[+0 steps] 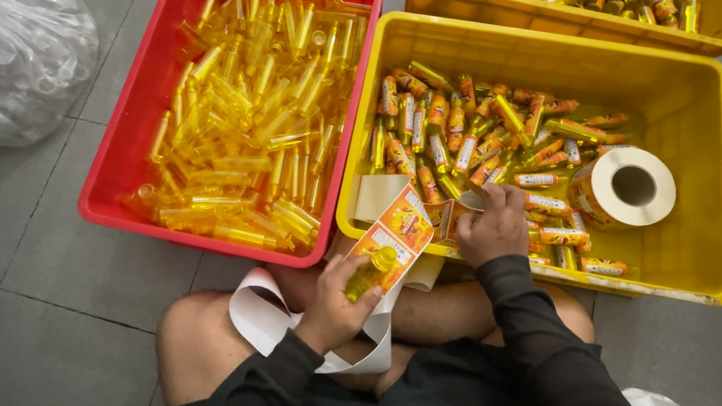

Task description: The person sits on the floor and labels small yellow plastic bottles by hand. They tear individual labels from a roll, wrap them around each bottle, and place the labeled bottles into a yellow bin. The process is repeated for multiple bottles.

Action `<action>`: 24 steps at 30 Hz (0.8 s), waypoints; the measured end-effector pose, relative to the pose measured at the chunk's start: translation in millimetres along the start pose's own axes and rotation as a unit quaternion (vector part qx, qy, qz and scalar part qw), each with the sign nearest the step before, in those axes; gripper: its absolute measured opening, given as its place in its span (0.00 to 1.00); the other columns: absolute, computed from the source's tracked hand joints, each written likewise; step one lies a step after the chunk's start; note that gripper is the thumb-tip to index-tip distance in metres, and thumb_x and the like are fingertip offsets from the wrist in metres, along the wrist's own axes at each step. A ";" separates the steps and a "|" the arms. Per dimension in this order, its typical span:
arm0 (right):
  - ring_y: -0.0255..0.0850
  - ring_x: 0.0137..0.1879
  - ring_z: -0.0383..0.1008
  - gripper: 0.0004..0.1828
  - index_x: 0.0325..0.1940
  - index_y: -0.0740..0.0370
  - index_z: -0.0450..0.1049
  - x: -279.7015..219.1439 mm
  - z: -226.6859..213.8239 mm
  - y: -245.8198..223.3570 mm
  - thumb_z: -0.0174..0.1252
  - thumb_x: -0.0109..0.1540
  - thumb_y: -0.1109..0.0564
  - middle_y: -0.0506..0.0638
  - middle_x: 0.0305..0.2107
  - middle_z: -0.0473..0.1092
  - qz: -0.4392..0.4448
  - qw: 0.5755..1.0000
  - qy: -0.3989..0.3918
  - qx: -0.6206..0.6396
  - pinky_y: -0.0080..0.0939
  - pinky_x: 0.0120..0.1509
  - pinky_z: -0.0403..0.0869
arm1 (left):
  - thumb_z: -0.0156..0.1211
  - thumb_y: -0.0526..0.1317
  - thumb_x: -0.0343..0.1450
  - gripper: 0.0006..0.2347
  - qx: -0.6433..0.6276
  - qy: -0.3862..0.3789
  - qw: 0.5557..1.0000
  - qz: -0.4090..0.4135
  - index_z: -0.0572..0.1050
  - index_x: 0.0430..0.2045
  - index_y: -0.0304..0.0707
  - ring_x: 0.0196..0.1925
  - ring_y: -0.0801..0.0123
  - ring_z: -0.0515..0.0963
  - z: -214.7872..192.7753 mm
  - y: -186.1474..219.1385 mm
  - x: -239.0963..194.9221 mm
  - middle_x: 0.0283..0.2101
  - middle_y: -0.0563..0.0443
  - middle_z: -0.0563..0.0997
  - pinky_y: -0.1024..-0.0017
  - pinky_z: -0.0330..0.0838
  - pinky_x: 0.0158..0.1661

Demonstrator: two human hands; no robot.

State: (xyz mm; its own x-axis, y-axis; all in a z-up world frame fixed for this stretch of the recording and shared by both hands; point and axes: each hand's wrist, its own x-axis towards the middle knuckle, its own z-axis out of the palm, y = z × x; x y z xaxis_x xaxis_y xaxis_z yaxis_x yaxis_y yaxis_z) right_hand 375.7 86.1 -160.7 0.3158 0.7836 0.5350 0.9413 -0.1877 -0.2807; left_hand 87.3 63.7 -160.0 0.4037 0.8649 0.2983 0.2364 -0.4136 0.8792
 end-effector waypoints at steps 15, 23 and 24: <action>0.57 0.41 0.70 0.24 0.55 0.62 0.65 7.5 -28.0 -22.7 0.59 0.54 0.62 0.62 0.47 0.64 -0.018 0.999 -0.013 0.046 0.52 0.43 0.72 | 0.64 0.35 0.61 0.18 -0.054 -0.115 0.991 -0.045 0.76 0.45 0.32 0.35 0.56 0.83 -32.1 72.4 -35.6 0.38 0.41 0.84 0.68 0.77 0.39; 0.56 0.39 0.71 0.23 0.54 0.61 0.66 7.6 -26.0 -22.1 0.58 0.54 0.63 0.62 0.47 0.64 -0.018 0.999 -0.004 0.046 0.52 0.40 0.73 | 0.56 0.32 0.65 0.14 -0.100 -0.029 0.987 -0.121 0.73 0.45 0.30 0.35 0.64 0.83 -58.5 35.8 -21.0 0.38 0.45 0.84 0.72 0.79 0.37; 0.56 0.39 0.71 0.23 0.54 0.61 0.66 7.0 -24.6 -21.1 0.58 0.54 0.63 0.62 0.47 0.64 -0.018 0.999 -0.003 0.045 0.52 0.40 0.73 | 0.56 0.32 0.65 0.14 -0.101 -0.029 0.987 -0.119 0.73 0.45 0.30 0.35 0.64 0.83 -59.9 33.0 -23.8 0.38 0.45 0.84 0.72 0.79 0.37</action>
State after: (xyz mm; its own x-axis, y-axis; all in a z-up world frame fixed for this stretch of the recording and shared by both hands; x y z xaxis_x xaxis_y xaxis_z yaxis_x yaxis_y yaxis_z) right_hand 361.0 81.0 -131.5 0.2802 0.7923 0.5420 0.9378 -0.1051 -0.3310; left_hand 32.6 46.5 -115.8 0.4101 0.9102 0.0577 0.1512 -0.1302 0.9799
